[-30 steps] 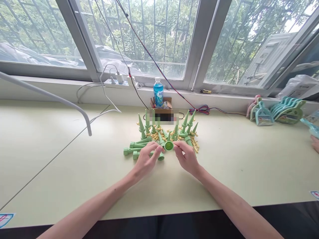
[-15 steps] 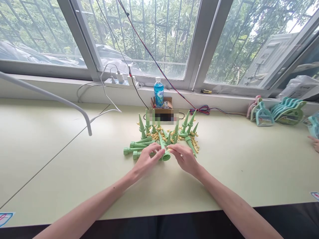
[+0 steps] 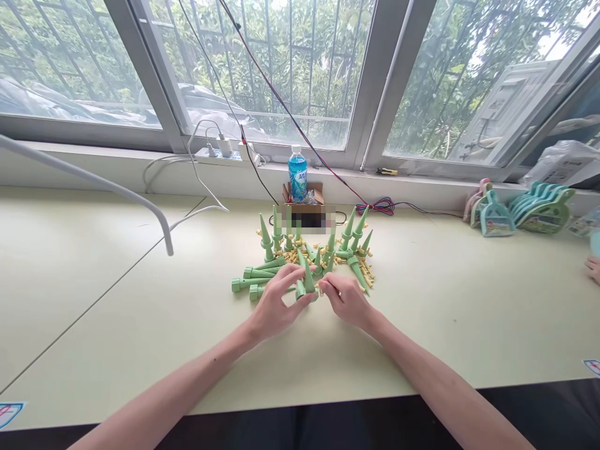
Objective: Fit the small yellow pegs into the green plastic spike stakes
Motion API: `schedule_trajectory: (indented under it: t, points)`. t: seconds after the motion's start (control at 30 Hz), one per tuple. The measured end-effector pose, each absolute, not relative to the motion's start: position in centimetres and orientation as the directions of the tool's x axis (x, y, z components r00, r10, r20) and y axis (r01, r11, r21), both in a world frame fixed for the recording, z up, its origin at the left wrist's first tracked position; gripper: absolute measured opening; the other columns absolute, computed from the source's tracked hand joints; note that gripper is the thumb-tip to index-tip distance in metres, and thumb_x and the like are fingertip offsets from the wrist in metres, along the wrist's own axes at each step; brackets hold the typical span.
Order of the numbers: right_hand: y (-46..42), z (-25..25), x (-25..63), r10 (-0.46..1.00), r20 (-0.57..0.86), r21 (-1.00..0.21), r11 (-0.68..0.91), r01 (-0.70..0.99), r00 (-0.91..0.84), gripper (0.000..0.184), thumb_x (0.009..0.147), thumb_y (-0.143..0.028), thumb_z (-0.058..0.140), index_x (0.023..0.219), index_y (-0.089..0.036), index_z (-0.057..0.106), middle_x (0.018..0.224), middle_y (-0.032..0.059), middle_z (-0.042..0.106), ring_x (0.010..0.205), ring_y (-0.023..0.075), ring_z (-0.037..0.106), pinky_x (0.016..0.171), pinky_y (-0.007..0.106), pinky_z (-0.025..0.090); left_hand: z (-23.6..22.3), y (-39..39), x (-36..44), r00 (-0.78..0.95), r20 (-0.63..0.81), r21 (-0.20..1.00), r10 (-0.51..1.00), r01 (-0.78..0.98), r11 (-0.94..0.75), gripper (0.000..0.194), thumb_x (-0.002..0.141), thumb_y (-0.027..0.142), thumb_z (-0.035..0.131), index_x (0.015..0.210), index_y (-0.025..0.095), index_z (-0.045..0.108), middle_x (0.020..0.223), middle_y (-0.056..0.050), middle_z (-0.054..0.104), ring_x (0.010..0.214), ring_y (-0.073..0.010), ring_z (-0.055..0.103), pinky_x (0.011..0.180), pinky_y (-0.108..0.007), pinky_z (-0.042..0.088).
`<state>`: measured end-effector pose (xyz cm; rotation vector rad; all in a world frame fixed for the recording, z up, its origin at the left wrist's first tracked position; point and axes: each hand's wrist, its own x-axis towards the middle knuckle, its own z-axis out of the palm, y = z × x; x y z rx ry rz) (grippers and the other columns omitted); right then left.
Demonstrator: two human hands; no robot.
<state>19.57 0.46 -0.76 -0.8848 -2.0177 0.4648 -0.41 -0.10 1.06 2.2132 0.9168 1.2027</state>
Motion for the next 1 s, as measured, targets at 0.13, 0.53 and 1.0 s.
schedule_trajectory:
  t: [0.13, 0.53, 1.0]
  points:
    - [0.6, -1.0, 19.5, 0.75, 0.546, -0.626, 0.661, 0.413, -0.372, 0.035, 0.103, -0.03, 0.038, 0.072, -0.019, 0.05, 0.059, -0.0026, 0.048, 0.049, 0.0107, 0.038, 0.051, 0.023, 0.033, 0.6, 0.0, -0.3, 0.39, 0.58, 0.621, 0.715, 0.356, -0.698, 0.041, 0.089, 0.023, 0.065, 0.129, 0.029, 0.057, 0.103, -0.004, 0.059, 0.09, -0.0166, 0.057, 0.081, -0.032, 0.051]
    - [0.5, -0.4, 19.4, 0.703, 0.689, -0.575, 0.678, 0.458, -0.177, 0.022, 0.101, -0.027, 0.046, 0.089, -0.019, 0.062, 0.076, 0.0025, 0.066, 0.064, 0.0137, 0.058, 0.06, 0.023, 0.044, 1.5, -0.1, -0.1, 0.189, 0.38, 0.842, 0.906, 0.336, -0.423, 0.028, 0.094, 0.044, 0.053, 0.093, 0.018, 0.061, 0.086, -0.003, 0.062, 0.078, -0.0157, 0.059, 0.072, -0.028, 0.05]
    - [0.6, -1.1, 19.8, 0.608, 0.728, -0.419, 0.76, 0.497, -0.317, 0.018, 0.102, -0.024, 0.046, 0.103, -0.019, 0.063, 0.082, 0.0062, 0.07, 0.066, 0.0151, 0.06, 0.059, 0.025, 0.043, 1.8, -0.2, -0.2, 0.369, 0.245, 0.784, 0.897, 0.469, -0.407, 0.036, 0.085, 0.053, 0.06, 0.08, 0.017, 0.065, 0.08, -0.002, 0.06, 0.074, -0.0165, 0.054, 0.067, -0.028, 0.041]
